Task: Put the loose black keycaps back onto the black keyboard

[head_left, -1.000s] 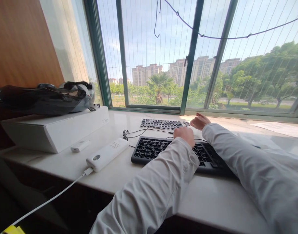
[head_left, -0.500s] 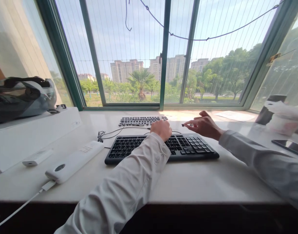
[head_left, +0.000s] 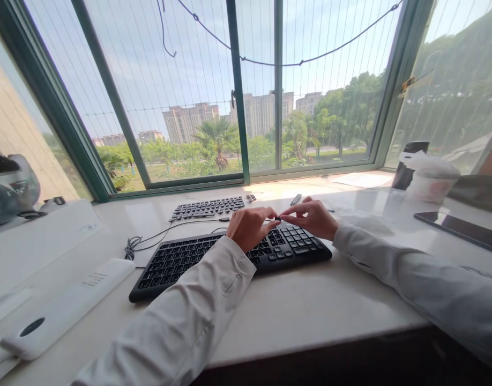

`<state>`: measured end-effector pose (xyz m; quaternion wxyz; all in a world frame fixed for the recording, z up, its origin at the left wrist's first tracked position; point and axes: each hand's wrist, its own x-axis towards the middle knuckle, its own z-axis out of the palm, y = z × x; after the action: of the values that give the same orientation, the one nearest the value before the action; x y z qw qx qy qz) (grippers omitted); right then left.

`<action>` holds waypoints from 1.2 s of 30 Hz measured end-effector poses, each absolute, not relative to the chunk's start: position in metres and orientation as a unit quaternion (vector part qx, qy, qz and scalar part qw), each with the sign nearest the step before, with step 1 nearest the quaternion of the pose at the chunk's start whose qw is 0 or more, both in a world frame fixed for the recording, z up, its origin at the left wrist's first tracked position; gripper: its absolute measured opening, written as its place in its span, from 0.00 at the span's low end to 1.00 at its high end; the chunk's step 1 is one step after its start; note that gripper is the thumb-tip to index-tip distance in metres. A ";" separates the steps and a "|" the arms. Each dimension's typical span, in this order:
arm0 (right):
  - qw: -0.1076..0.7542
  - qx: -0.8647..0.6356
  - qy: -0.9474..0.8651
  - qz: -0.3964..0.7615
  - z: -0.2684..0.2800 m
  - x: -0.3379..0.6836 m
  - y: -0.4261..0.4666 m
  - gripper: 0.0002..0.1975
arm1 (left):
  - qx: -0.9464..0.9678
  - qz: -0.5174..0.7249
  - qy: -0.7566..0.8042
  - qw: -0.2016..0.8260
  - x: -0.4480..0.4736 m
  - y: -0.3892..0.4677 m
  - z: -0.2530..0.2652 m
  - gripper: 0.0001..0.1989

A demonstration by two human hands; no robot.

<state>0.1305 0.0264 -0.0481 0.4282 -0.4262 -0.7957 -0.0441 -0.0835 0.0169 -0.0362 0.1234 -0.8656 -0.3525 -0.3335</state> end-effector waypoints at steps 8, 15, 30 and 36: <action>0.431 -0.421 -0.798 0.031 -0.047 0.131 0.026 0.19 | -0.867 -0.353 -0.331 0.118 -0.082 0.018 -0.040 0.10; 0.373 -0.413 -0.812 0.174 -0.052 0.144 0.033 0.21 | -0.874 -0.375 -0.292 0.105 -0.080 0.014 -0.038 0.08; 0.362 -0.402 -0.803 0.248 -0.042 0.148 0.031 0.22 | -0.888 -0.351 -0.251 0.156 -0.084 0.014 -0.036 0.13; 0.360 -0.378 -0.824 0.220 -0.043 0.151 0.033 0.19 | -0.896 -0.350 -0.239 0.134 -0.085 0.017 -0.037 0.11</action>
<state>0.1514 0.0328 -0.0432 0.3596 -0.3778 -0.8242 0.2205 -0.0850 0.0173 -0.0375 0.1337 -0.8957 -0.2394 -0.3501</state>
